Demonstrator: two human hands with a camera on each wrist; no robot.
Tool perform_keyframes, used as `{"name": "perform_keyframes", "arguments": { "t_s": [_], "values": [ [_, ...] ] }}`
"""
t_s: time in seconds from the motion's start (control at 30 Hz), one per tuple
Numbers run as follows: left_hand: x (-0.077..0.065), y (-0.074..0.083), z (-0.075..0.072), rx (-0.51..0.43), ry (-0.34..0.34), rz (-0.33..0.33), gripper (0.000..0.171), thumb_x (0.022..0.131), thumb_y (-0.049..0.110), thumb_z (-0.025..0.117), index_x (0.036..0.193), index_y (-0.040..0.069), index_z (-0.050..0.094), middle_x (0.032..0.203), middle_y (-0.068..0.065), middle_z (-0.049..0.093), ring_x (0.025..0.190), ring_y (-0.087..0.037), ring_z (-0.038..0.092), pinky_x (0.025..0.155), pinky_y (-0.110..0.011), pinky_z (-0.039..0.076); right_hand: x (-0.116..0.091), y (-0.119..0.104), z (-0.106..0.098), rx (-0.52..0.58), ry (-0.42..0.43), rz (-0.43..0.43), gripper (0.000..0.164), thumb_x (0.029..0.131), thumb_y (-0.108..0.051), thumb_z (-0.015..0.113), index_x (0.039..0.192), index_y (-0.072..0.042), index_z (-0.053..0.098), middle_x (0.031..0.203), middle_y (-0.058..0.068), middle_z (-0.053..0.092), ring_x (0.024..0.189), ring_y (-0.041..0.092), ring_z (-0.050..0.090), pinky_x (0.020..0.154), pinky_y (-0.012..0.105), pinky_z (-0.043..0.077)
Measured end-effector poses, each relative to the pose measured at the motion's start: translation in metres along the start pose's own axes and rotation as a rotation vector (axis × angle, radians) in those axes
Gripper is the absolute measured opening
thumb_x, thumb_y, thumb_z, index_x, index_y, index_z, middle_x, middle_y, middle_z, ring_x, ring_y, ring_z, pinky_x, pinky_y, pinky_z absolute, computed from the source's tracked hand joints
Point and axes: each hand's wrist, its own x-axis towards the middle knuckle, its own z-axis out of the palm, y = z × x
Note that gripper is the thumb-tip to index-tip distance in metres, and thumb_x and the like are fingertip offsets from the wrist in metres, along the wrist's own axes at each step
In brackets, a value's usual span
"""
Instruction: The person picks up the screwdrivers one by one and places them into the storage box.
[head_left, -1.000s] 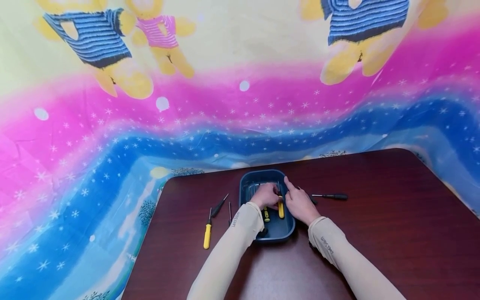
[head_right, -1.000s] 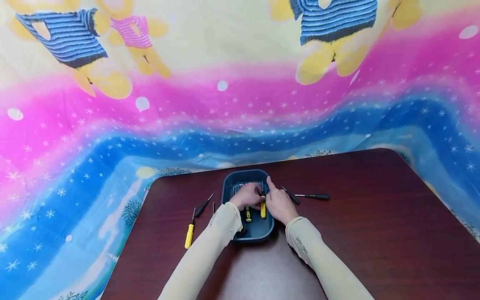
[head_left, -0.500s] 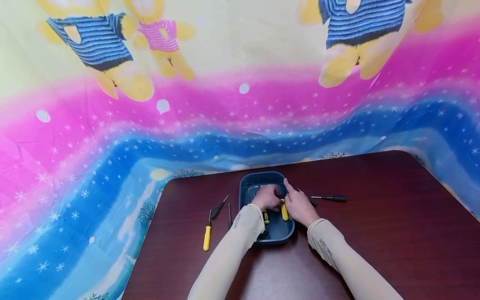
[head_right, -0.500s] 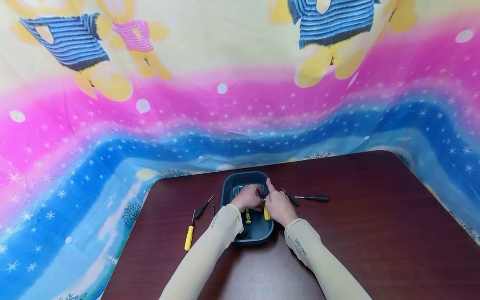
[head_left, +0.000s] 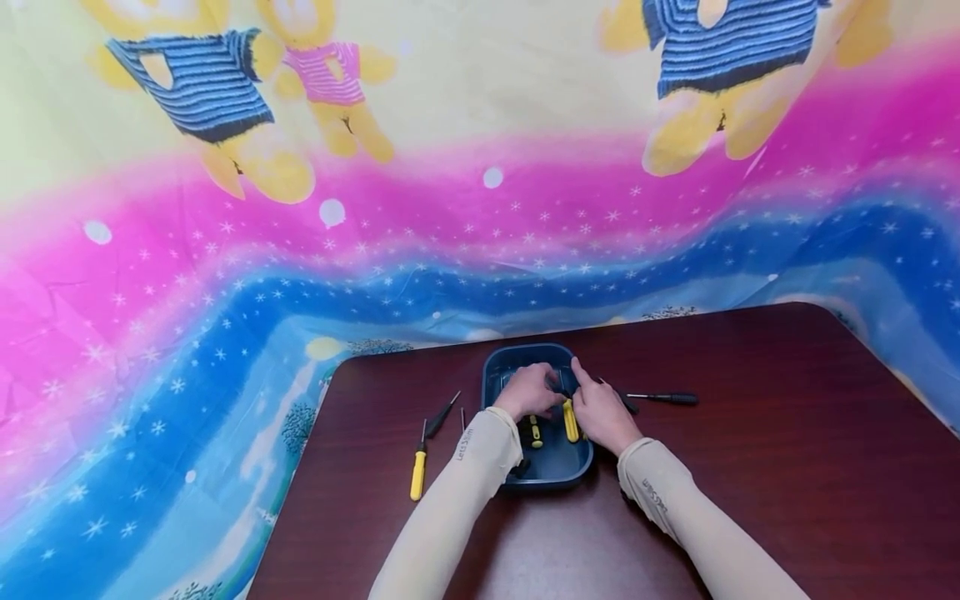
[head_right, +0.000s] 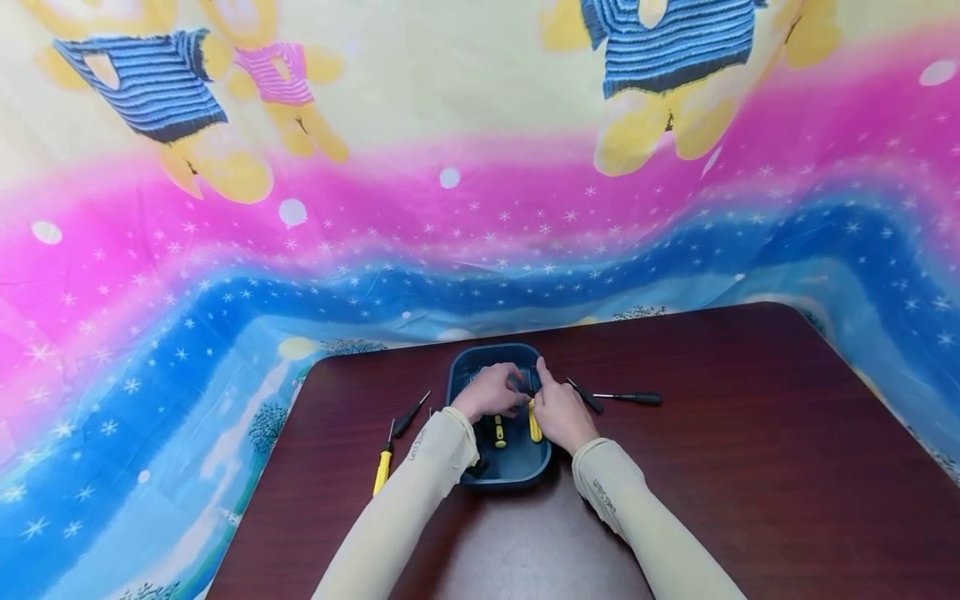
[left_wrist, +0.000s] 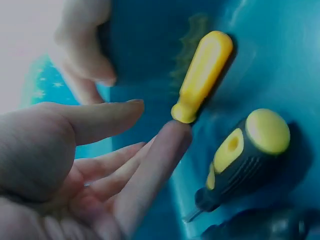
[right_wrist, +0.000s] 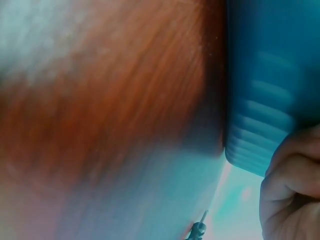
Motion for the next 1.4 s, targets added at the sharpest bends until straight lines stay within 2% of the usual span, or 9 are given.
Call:
{"name": "perform_keyframes", "arguments": {
  "t_s": [0.1, 0.17, 0.23, 0.4, 0.6, 0.83, 1.03, 1.23, 1.4],
  "values": [
    [-0.012, 0.001, -0.012, 0.118, 0.055, 0.052, 0.039, 0.098, 0.025, 0.072, 0.134, 0.01, 0.065, 0.111, -0.008, 0.076, 0.087, -0.017, 0.074, 0.082, -0.036, 0.061, 0.0, 0.0, 0.001, -0.002, 0.002, 0.002, 0.064, 0.108, -0.015, 0.035, 0.168, -0.013, 0.013, 0.063, 0.007, 0.056, 0.048, 0.021, 0.054, 0.056, 0.034, 0.05],
    [-0.02, 0.001, -0.02, 0.211, 0.116, 0.07, 0.039, 0.099, 0.028, 0.072, 0.134, 0.013, 0.065, 0.11, -0.004, 0.076, 0.092, -0.017, 0.072, 0.084, -0.036, 0.06, 0.001, 0.001, 0.001, -0.008, 0.003, -0.004, 0.063, 0.108, -0.015, 0.036, 0.167, -0.013, 0.013, 0.066, 0.007, 0.055, 0.049, 0.021, 0.054, 0.058, 0.033, 0.05],
    [-0.029, -0.001, -0.03, 0.257, 0.17, 0.089, 0.039, 0.1, 0.03, 0.07, 0.135, 0.014, 0.064, 0.112, -0.003, 0.076, 0.096, -0.018, 0.072, 0.086, -0.038, 0.059, 0.001, 0.002, 0.001, -0.011, 0.009, -0.009, 0.063, 0.109, -0.015, 0.036, 0.167, -0.013, 0.014, 0.066, 0.007, 0.055, 0.05, 0.021, 0.054, 0.058, 0.033, 0.05],
    [-0.052, -0.02, -0.055, 0.266, 0.291, 0.116, 0.036, 0.1, 0.029, 0.069, 0.134, 0.016, 0.065, 0.116, -0.004, 0.074, 0.102, -0.021, 0.07, 0.091, -0.043, 0.057, 0.0, 0.002, 0.002, -0.004, 0.024, -0.014, 0.063, 0.108, -0.014, 0.035, 0.168, -0.014, 0.013, 0.064, 0.007, 0.055, 0.047, 0.021, 0.056, 0.057, 0.033, 0.052],
    [-0.079, -0.062, -0.069, 0.277, 0.387, 0.106, 0.035, 0.099, 0.025, 0.071, 0.13, 0.013, 0.066, 0.112, -0.007, 0.072, 0.101, -0.025, 0.069, 0.09, -0.048, 0.056, 0.0, 0.0, 0.004, 0.025, 0.013, -0.003, 0.064, 0.108, -0.013, 0.034, 0.168, -0.015, 0.012, 0.067, 0.007, 0.057, 0.047, 0.021, 0.058, 0.054, 0.033, 0.054],
    [-0.114, -0.111, -0.066, 0.293, 0.408, -0.001, 0.038, 0.096, 0.024, 0.074, 0.13, 0.009, 0.066, 0.118, -0.012, 0.071, 0.104, -0.028, 0.069, 0.091, -0.05, 0.056, -0.001, 0.001, 0.004, 0.007, 0.015, 0.001, 0.064, 0.108, -0.014, 0.035, 0.168, -0.015, 0.013, 0.068, 0.007, 0.056, 0.048, 0.02, 0.057, 0.055, 0.032, 0.053],
    [-0.135, -0.143, -0.059, 0.309, 0.424, -0.031, 0.038, 0.093, 0.018, 0.077, 0.126, 0.002, 0.066, 0.113, -0.015, 0.07, 0.096, -0.03, 0.069, 0.085, -0.051, 0.057, 0.0, 0.002, 0.003, -0.005, 0.02, -0.001, 0.064, 0.108, -0.014, 0.035, 0.168, -0.014, 0.013, 0.066, 0.006, 0.056, 0.049, 0.021, 0.055, 0.056, 0.033, 0.052],
    [-0.147, -0.16, -0.045, 0.271, 0.406, -0.081, 0.042, 0.091, 0.023, 0.079, 0.123, 0.001, 0.065, 0.107, -0.014, 0.068, 0.091, -0.027, 0.067, 0.084, -0.05, 0.057, 0.0, 0.003, 0.004, 0.006, 0.015, 0.009, 0.065, 0.108, -0.014, 0.036, 0.168, -0.017, 0.013, 0.067, 0.007, 0.057, 0.048, 0.02, 0.058, 0.055, 0.032, 0.053],
    [-0.146, -0.167, -0.031, 0.27, 0.412, -0.089, 0.044, 0.09, 0.026, 0.081, 0.121, 0.0, 0.065, 0.099, -0.011, 0.065, 0.084, -0.023, 0.065, 0.079, -0.047, 0.057, -0.001, 0.002, 0.003, -0.006, 0.021, 0.017, 0.065, 0.108, -0.014, 0.037, 0.168, -0.017, 0.013, 0.068, 0.007, 0.057, 0.049, 0.02, 0.058, 0.056, 0.031, 0.053]
  ]
}}
